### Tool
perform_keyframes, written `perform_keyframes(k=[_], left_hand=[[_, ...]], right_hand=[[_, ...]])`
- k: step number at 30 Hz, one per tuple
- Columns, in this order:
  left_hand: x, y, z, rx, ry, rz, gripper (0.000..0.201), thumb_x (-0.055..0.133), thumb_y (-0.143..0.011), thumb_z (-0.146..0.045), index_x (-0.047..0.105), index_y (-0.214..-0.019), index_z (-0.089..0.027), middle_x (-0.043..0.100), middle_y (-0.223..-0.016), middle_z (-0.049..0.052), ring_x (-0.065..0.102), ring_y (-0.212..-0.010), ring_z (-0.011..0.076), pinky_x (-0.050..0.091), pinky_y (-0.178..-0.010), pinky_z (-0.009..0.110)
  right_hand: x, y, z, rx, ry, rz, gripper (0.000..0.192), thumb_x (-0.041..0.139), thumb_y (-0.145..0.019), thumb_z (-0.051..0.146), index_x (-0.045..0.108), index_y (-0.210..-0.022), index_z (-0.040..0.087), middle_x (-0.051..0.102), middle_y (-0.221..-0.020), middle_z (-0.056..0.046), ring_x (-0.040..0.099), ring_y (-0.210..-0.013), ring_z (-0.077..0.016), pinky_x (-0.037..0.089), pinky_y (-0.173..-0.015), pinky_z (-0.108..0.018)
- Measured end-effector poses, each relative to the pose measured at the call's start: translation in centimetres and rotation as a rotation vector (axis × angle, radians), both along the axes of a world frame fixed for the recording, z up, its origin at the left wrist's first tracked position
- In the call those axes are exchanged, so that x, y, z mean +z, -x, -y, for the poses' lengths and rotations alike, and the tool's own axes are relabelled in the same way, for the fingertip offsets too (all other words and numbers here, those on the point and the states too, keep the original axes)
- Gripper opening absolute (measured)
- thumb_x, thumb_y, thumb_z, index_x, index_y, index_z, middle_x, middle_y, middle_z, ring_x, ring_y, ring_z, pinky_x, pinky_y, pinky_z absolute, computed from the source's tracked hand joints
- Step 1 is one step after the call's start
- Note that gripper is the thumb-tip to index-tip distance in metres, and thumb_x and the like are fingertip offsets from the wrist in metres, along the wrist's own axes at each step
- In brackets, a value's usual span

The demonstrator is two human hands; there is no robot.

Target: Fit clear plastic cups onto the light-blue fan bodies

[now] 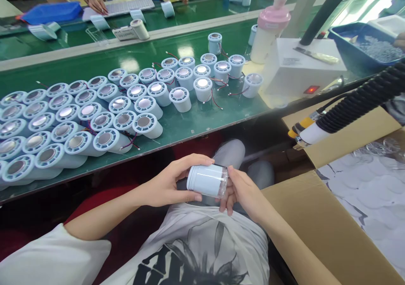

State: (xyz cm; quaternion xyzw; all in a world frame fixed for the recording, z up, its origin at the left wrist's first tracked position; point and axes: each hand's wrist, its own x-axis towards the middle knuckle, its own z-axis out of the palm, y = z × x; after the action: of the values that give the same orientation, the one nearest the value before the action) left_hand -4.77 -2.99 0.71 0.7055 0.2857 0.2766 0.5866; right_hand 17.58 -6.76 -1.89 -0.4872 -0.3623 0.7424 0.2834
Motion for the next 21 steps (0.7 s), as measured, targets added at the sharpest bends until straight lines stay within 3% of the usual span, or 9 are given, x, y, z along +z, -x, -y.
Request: perform_keyframes(k=[2, 3, 5, 7, 9, 12, 14, 18, 21], left_hand=[[0.3, 0.1, 0.2, 0.029, 0.086, -0.05, 0.063, 0.078, -0.079, -0.033, 0.051, -0.135, -0.021, 0.057, -0.132, 0.013, 0.059, -0.119, 0.0253, 0.054, -0.096, 0.035], [0.4, 0.1, 0.2, 0.038, 0.127, -0.064, 0.064, 0.077, -0.08, -0.035, 0.05, -0.136, -0.02, 0.056, -0.132, 0.013, 0.06, -0.118, 0.0249, 0.054, -0.095, 0.035], [0.5, 0.2, 0.3, 0.04, 0.194, -0.073, 0.065, 0.076, -0.081, -0.038, 0.049, -0.137, -0.021, 0.057, -0.132, 0.012, 0.061, -0.114, 0.0242, 0.055, -0.093, 0.034], [0.5, 0.2, 0.2, 0.025, 0.242, -0.073, 0.066, 0.075, -0.081, -0.042, 0.049, -0.138, -0.021, 0.058, -0.131, 0.012, 0.064, -0.108, 0.0234, 0.057, -0.087, 0.033], [0.6, 0.2, 0.1, 0.003, 0.262, -0.053, 0.072, 0.078, -0.078, -0.041, 0.048, -0.141, -0.022, 0.058, -0.132, 0.012, 0.064, -0.109, 0.0242, 0.056, -0.088, 0.033], [1.2, 0.3, 0.1, -0.047, 0.268, -0.012, 0.081, 0.082, -0.075, -0.03, 0.045, -0.146, -0.026, 0.051, -0.145, 0.01, 0.057, -0.125, 0.0263, 0.05, -0.104, 0.037], [1.4, 0.4, 0.2, -0.088, 0.317, 0.001, 0.078, 0.077, -0.08, -0.021, 0.041, -0.149, -0.029, 0.047, -0.15, 0.009, 0.053, -0.13, 0.0255, 0.045, -0.11, 0.039], [0.6, 0.7, 0.3, -0.101, 0.503, 0.077, 0.08, 0.071, -0.082, -0.013, 0.035, -0.152, -0.029, 0.05, -0.148, 0.009, 0.059, -0.123, 0.022, 0.048, -0.104, 0.038], [-0.2, 0.5, 0.3, -0.103, 0.604, 0.127, 0.085, 0.072, -0.08, -0.012, 0.033, -0.153, -0.027, 0.06, -0.134, 0.01, 0.065, -0.108, 0.0186, 0.052, -0.092, 0.033]], right_hand=[[-0.8, -0.4, 0.5, -0.109, -0.362, 0.152, 0.019, 0.053, -0.098, 0.039, 0.056, -0.103, 0.021, 0.073, -0.09, -0.006, 0.073, -0.072, -0.0178, 0.059, -0.057, -0.025], [-1.0, -0.6, 0.6, -0.134, -0.57, 0.215, 0.017, 0.057, -0.096, 0.027, 0.054, -0.112, 0.024, 0.07, -0.113, -0.008, 0.072, -0.095, -0.02, 0.062, -0.075, -0.03], [-1.3, -1.0, 0.8, -0.081, -0.958, 0.282, 0.046, 0.061, -0.09, 0.008, 0.049, -0.128, 0.032, 0.049, -0.149, -0.007, 0.055, -0.131, -0.0234, 0.052, -0.104, -0.042], [-1.2, -1.4, 0.8, 0.029, -1.153, 0.292, 0.059, 0.062, -0.087, 0.002, 0.05, -0.133, 0.036, 0.043, -0.155, -0.004, 0.046, -0.14, -0.0243, 0.045, -0.112, -0.046], [-1.0, -1.5, 0.7, 0.077, -1.061, 0.246, 0.058, 0.067, -0.087, 0.007, 0.053, -0.135, 0.036, 0.051, -0.149, -0.005, 0.049, -0.137, -0.0243, 0.049, -0.108, -0.044], [-0.8, -1.4, 0.7, 0.059, -0.663, 0.026, 0.054, 0.073, -0.088, 0.029, 0.053, -0.137, 0.037, 0.059, -0.141, -0.007, 0.059, -0.127, -0.027, 0.057, -0.098, -0.043], [-0.8, -1.2, 0.7, 0.036, -0.506, -0.103, 0.053, 0.074, -0.086, 0.04, 0.056, -0.136, 0.041, 0.065, -0.134, -0.005, 0.067, -0.115, -0.0269, 0.062, -0.09, -0.04], [-1.0, -1.3, 0.9, 0.016, -0.469, -0.061, 0.055, 0.083, -0.077, 0.031, 0.065, -0.125, 0.048, 0.073, -0.115, 0.002, 0.074, -0.09, -0.0225, 0.064, -0.075, -0.031], [-0.9, -1.4, 0.9, 0.011, -0.443, 0.071, 0.052, 0.077, -0.077, 0.015, 0.07, -0.12, 0.044, 0.075, -0.1, 0.004, 0.072, -0.072, -0.0169, 0.062, -0.072, -0.028]])
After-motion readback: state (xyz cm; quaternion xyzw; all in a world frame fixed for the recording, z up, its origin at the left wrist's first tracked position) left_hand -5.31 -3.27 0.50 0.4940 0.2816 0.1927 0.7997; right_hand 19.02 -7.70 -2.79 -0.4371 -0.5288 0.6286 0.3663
